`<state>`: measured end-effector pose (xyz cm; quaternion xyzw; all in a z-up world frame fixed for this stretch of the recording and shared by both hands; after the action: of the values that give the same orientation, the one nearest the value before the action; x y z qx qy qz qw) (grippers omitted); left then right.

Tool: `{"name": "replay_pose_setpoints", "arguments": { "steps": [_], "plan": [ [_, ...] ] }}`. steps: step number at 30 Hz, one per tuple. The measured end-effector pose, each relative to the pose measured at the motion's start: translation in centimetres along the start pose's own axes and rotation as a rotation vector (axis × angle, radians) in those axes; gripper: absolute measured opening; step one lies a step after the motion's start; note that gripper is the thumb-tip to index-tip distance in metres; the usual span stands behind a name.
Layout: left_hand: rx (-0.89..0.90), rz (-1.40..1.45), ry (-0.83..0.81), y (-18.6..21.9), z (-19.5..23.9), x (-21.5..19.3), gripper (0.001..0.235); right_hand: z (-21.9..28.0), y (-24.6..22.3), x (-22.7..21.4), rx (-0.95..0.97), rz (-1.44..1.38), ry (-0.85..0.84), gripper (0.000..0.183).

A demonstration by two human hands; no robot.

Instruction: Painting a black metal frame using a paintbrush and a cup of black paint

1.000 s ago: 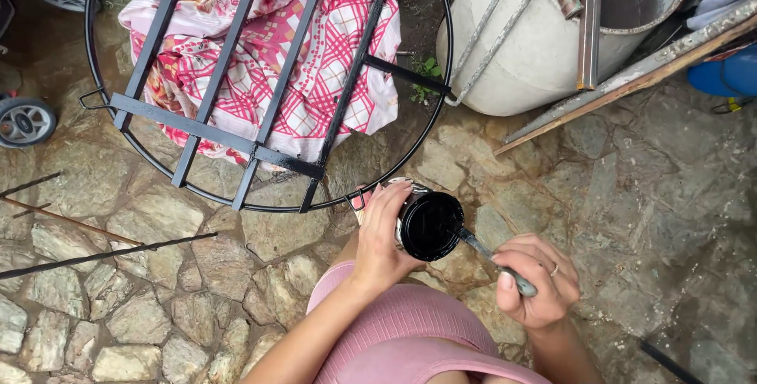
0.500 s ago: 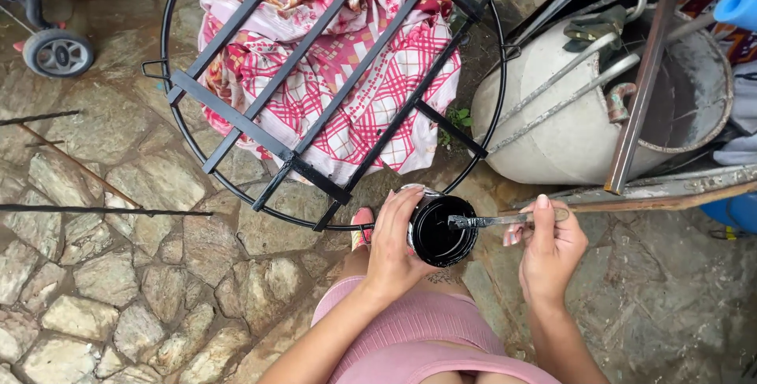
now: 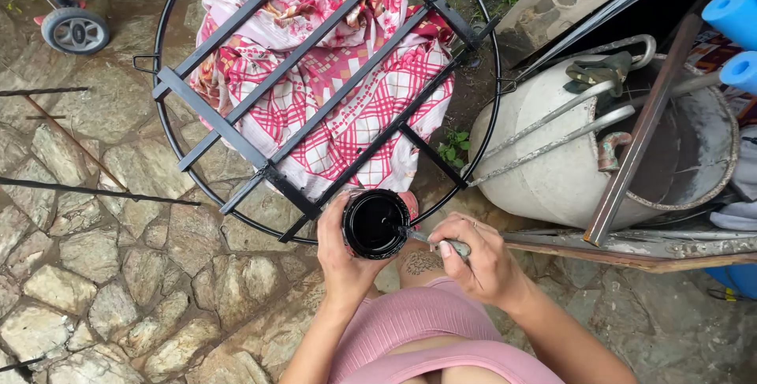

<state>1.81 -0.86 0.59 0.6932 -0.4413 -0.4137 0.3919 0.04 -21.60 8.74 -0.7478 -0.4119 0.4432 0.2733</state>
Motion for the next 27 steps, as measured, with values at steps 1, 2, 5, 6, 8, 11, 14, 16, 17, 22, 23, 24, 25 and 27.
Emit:
{"name": "replay_pose_setpoints", "arguments": {
  "steps": [1, 2, 5, 6, 8, 11, 14, 16, 17, 22, 23, 24, 25, 27],
  "plan": [
    [-0.006, -0.030, 0.035, 0.2, 0.2, 0.7, 0.105, -0.6, 0.1, -0.8, -0.031, -0.050, -0.037, 0.020],
    [-0.013, -0.065, 0.069, 0.5, 0.5, 1.2, 0.104, -1.2, 0.2, -1.5, -0.060, -0.105, -0.075, 0.021],
    [-0.034, -0.086, 0.099, 1.6, 0.8, 3.7, 0.104, -1.6, 2.0, -3.6, -0.063, -0.136, -0.027, 0.023],
    [-0.032, -0.096, 0.096, 1.7, 1.1, 4.7, 0.104, -1.6, 2.8, -4.6, -0.058, -0.146, -0.023, 0.023],
    [-0.049, -0.087, 0.112, 2.0, 1.5, 6.5, 0.106, -1.8, 4.3, -6.5, -0.028, -0.144, 0.029, 0.025],
    [-0.082, -0.089, 0.114, 2.7, 1.7, 8.9, 0.104, -1.5, 7.4, -9.0, 0.146, -0.192, 0.074, 0.033],
    [-0.064, -0.075, 0.099, 3.3, 1.7, 11.3, 0.104, -1.5, 9.6, -10.0, 0.233, -0.370, 0.065, 0.031],
    [-0.073, -0.073, 0.094, 4.4, 1.1, 12.6, 0.102, -1.4, 11.0, -11.3, 0.259, -0.398, 0.113, 0.031],
    [-0.079, -0.064, 0.096, 4.9, 0.8, 13.1, 0.101, -1.3, 11.7, -11.9, 0.277, -0.421, 0.159, 0.032],
    [-0.120, -0.091, 0.085, 4.4, 0.7, 14.3, 0.104, -0.1, 19.3, -15.8, 0.430, -0.423, 0.474, 0.028],
    [-0.136, -0.092, 0.085, 4.4, 0.7, 14.4, 0.105, -0.2, 21.3, -16.8, 0.453, -0.387, 0.547, 0.026],
    [-0.144, -0.096, 0.083, 4.6, 0.7, 14.4, 0.105, -1.0, 23.6, -17.4, 0.461, -0.385, 0.544, 0.026],
    [-0.154, -0.093, 0.083, 4.8, 0.7, 14.3, 0.104, -1.8, 25.8, -17.9, 0.408, -0.225, 0.543, 0.027],
    [-0.175, -0.097, 0.095, 4.7, 1.1, 14.3, 0.103, -2.8, 30.5, -17.9, 0.355, -0.069, 0.522, 0.027]
  ]
}}
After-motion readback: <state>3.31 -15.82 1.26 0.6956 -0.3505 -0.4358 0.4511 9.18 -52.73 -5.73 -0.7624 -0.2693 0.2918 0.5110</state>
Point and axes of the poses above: each hand's wrist, its own z-axis away from the middle knuckle, its own x-axis out of the palm, y = z × x, the point moved 2 cm from there along -z, towards the middle knuckle, and after that the axes turned 11 degrees about y, right-handed, at the moved point
